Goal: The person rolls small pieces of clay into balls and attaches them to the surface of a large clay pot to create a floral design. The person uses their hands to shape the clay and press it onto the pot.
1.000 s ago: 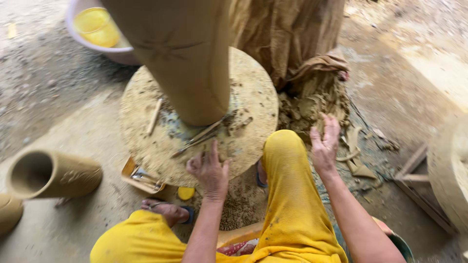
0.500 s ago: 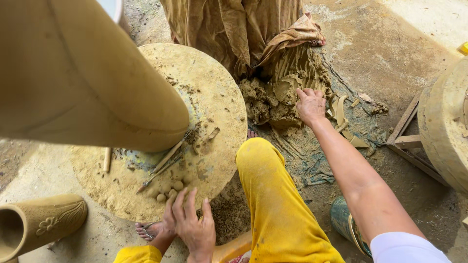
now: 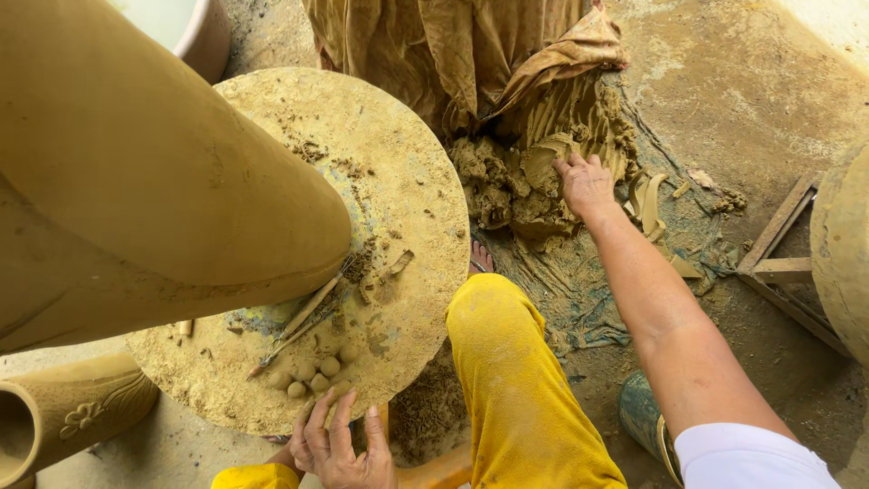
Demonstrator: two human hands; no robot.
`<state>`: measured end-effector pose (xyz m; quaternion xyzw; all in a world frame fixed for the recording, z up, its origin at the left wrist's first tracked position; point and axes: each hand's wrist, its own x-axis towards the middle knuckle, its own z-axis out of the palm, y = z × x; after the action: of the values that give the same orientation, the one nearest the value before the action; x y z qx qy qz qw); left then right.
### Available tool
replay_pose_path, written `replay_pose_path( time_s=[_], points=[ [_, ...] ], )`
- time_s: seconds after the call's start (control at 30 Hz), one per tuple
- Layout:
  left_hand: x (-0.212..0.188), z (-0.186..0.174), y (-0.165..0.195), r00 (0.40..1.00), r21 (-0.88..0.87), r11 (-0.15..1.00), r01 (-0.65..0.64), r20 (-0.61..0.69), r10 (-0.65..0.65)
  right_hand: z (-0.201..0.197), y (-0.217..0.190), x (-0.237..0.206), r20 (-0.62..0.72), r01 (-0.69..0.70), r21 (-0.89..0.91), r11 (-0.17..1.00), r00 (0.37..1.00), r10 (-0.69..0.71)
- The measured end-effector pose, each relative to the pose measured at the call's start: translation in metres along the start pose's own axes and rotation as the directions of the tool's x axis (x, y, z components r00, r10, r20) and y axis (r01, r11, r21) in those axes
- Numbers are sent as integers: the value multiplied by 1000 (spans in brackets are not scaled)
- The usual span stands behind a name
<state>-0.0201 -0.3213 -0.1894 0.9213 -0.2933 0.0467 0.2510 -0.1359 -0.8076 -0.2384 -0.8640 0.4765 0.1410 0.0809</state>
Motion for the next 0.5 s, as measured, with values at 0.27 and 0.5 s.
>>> replay_pose_path(
  time_s=[0.27,0.5],
  points=[
    [-4,-4,-4,999,-9,999,43,11,-43,-14,0,3,109,-25,50,998,994,20],
    [-3,-9,13,998,-52,997,62,-8,-62,-2,18,-29,183,-48,-70,996,981,60]
  ],
)
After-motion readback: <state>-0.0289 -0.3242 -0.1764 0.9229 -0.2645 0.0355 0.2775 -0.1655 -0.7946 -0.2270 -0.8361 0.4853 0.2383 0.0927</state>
